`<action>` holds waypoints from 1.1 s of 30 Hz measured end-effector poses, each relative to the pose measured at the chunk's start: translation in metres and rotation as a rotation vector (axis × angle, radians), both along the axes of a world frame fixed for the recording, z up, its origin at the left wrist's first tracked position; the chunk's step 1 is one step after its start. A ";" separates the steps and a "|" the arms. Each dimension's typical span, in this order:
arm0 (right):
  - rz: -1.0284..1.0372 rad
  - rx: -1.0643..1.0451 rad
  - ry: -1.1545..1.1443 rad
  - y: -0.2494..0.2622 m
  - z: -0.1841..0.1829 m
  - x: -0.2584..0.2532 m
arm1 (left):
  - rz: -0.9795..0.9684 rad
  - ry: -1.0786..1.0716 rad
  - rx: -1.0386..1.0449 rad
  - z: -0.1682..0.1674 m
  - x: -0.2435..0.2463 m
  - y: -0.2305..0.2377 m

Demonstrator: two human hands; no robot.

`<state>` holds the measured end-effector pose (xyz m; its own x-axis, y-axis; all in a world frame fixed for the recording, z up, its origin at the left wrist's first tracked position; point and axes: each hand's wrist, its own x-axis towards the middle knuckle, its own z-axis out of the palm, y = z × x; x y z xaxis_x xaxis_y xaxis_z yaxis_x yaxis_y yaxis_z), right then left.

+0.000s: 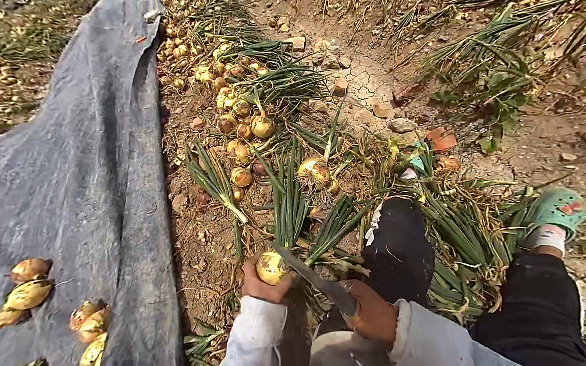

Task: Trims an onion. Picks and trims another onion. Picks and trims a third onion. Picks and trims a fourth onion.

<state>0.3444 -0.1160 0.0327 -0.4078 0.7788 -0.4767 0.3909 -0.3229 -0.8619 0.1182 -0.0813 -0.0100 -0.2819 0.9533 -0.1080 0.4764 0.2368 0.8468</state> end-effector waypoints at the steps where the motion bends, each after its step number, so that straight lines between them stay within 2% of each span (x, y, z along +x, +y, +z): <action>1: -0.078 -0.050 -0.012 0.003 -0.003 0.004 | 0.136 -0.110 -0.076 -0.009 -0.025 0.009; 3: -0.329 -0.205 0.053 0.003 -0.009 0.010 | 0.456 -0.300 -0.075 -0.030 -0.080 0.007; 5: -0.499 -0.318 0.153 0.004 -0.013 0.015 | 0.682 -0.433 0.091 -0.037 -0.130 -0.005; 8: -0.542 -0.391 0.174 0.006 -0.012 0.018 | 0.604 -0.784 0.405 -0.025 -0.180 -0.040; 9: -0.559 -0.401 0.190 0.007 -0.014 0.018 | 0.547 -0.873 0.423 -0.024 -0.182 -0.041; 10: -0.578 -0.414 0.216 0.007 -0.016 0.019 | 0.639 -0.876 0.372 -0.015 -0.161 -0.024; 11: -0.601 -0.423 0.247 0.007 -0.017 0.022 | 0.638 -0.781 0.266 -0.005 -0.126 -0.002; 12: -0.631 -0.420 0.281 0.007 -0.019 0.025 | 0.555 -0.621 0.203 -0.001 -0.085 0.020; 15: -0.793 -0.387 0.342 0.009 -0.018 0.034 | 0.030 -0.011 0.265 0.001 0.023 0.084; 17: -0.885 -0.352 0.358 0.008 -0.020 0.044 | -0.296 0.335 0.254 0.015 0.082 0.131; 19: -0.947 -0.340 0.385 0.005 -0.022 0.054 | -0.465 0.609 0.048 0.027 0.133 0.175; 21: -0.970 -0.358 0.406 0.005 -0.021 0.061 | -0.516 0.756 -0.224 0.028 0.165 0.213; 23: -0.945 -0.401 0.408 0.007 -0.017 0.066 | -0.475 0.818 -0.397 0.017 0.171 0.236; 24: -0.918 -0.416 0.411 0.009 -0.017 0.069 | -0.460 0.806 -0.421 0.012 0.167 0.241; 27: -0.815 -0.459 0.396 0.014 -0.018 0.070 | -0.473 0.726 -0.360 0.012 0.144 0.234; 29: -0.757 -0.478 0.345 0.018 -0.016 0.068 | -0.510 0.646 -0.299 0.034 0.126 0.212; 33: -0.598 -0.535 0.256 0.027 -0.012 0.055 | -0.483 0.332 -0.002 0.065 0.075 0.138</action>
<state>0.3998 -0.0888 0.0203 -0.1439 0.5936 -0.7918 -0.1626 -0.8035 -0.5727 0.1933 0.0563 0.0547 0.1659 0.9820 -0.0904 0.7706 -0.0719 0.6332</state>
